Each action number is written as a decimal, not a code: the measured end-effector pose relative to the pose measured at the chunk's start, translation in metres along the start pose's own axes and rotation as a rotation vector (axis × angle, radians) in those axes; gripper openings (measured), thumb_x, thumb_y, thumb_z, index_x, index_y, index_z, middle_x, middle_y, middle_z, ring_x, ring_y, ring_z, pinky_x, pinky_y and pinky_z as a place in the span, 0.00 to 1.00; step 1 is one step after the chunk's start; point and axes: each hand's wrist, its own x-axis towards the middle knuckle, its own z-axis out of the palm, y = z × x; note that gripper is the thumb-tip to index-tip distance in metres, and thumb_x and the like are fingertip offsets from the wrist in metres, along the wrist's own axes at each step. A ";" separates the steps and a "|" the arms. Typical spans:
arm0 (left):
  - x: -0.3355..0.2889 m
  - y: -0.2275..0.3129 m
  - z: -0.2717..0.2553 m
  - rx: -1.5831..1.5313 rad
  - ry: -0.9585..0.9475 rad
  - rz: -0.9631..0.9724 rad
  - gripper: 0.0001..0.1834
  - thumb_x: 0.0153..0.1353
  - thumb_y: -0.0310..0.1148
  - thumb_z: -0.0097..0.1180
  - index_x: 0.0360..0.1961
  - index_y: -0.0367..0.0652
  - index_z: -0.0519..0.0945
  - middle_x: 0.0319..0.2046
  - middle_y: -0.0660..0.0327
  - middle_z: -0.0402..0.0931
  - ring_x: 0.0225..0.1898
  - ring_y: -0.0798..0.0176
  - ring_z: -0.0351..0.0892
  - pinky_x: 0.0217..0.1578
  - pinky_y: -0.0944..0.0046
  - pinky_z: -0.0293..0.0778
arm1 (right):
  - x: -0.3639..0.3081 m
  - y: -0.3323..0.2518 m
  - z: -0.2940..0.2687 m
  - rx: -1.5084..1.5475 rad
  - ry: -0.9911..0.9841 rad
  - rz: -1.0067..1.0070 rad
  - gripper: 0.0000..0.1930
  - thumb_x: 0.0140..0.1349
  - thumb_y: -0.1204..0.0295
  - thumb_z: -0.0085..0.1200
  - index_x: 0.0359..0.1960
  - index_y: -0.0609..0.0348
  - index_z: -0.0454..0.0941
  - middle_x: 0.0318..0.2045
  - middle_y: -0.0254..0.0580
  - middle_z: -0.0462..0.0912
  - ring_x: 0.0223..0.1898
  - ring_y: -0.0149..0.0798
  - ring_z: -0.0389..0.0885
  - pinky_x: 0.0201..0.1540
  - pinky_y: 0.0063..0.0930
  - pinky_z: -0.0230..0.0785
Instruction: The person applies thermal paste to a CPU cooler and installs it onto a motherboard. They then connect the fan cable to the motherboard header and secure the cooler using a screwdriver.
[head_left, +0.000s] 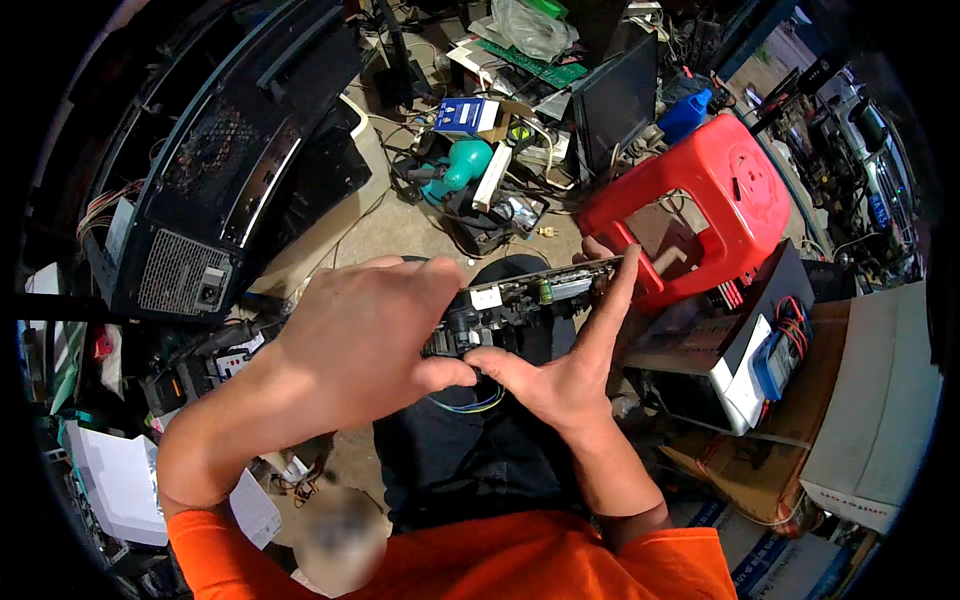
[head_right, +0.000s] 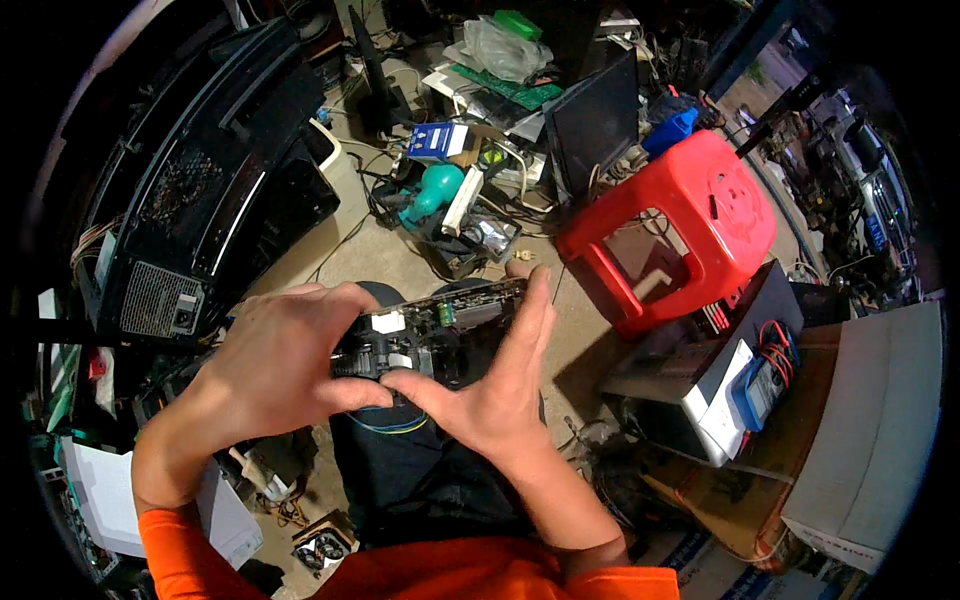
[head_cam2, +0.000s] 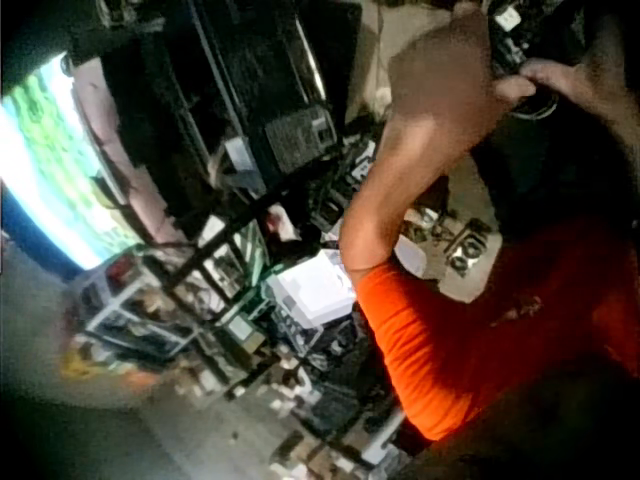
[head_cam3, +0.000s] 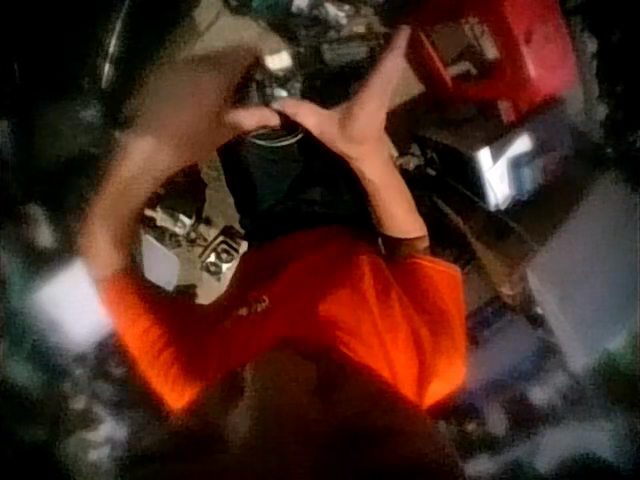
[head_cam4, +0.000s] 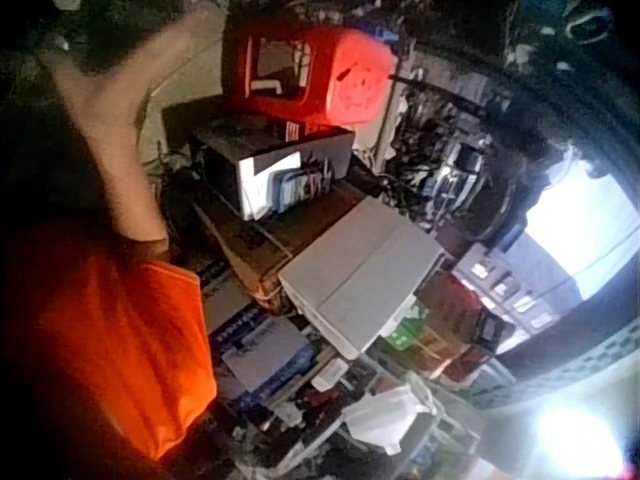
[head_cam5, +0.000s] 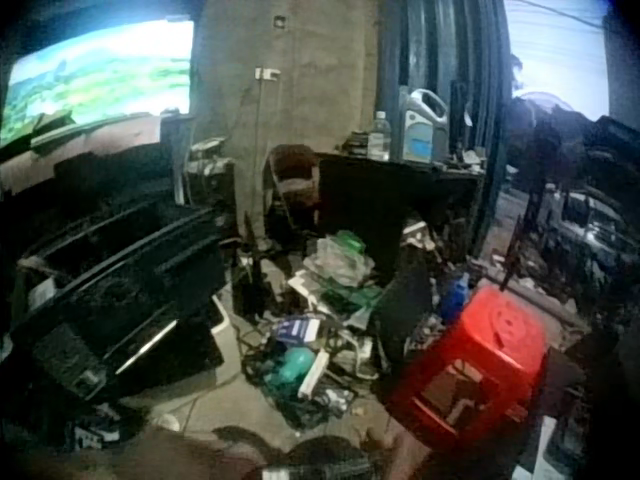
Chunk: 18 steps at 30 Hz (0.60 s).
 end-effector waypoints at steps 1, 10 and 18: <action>0.001 -0.001 0.001 -0.007 0.003 0.011 0.28 0.51 0.46 0.69 0.44 0.38 0.72 0.32 0.50 0.80 0.38 0.44 0.82 0.37 0.47 0.76 | 0.000 -0.001 0.000 -0.024 -0.004 0.006 0.75 0.32 0.54 0.82 0.73 0.70 0.33 0.63 0.64 0.59 0.60 0.60 0.65 0.62 0.48 0.61; -0.001 0.000 0.005 -0.072 -0.041 -0.104 0.23 0.51 0.42 0.68 0.40 0.37 0.76 0.34 0.50 0.81 0.38 0.41 0.82 0.37 0.46 0.76 | -0.002 0.002 0.002 -0.057 -0.005 -0.071 0.74 0.36 0.54 0.81 0.72 0.73 0.32 0.61 0.68 0.59 0.56 0.61 0.67 0.58 0.48 0.64; 0.003 -0.002 0.006 -0.096 -0.031 -0.086 0.28 0.46 0.43 0.74 0.40 0.34 0.77 0.30 0.46 0.79 0.35 0.39 0.80 0.34 0.50 0.73 | -0.002 0.008 0.005 -0.088 0.011 -0.114 0.73 0.37 0.52 0.80 0.71 0.77 0.34 0.58 0.68 0.61 0.54 0.61 0.67 0.57 0.49 0.64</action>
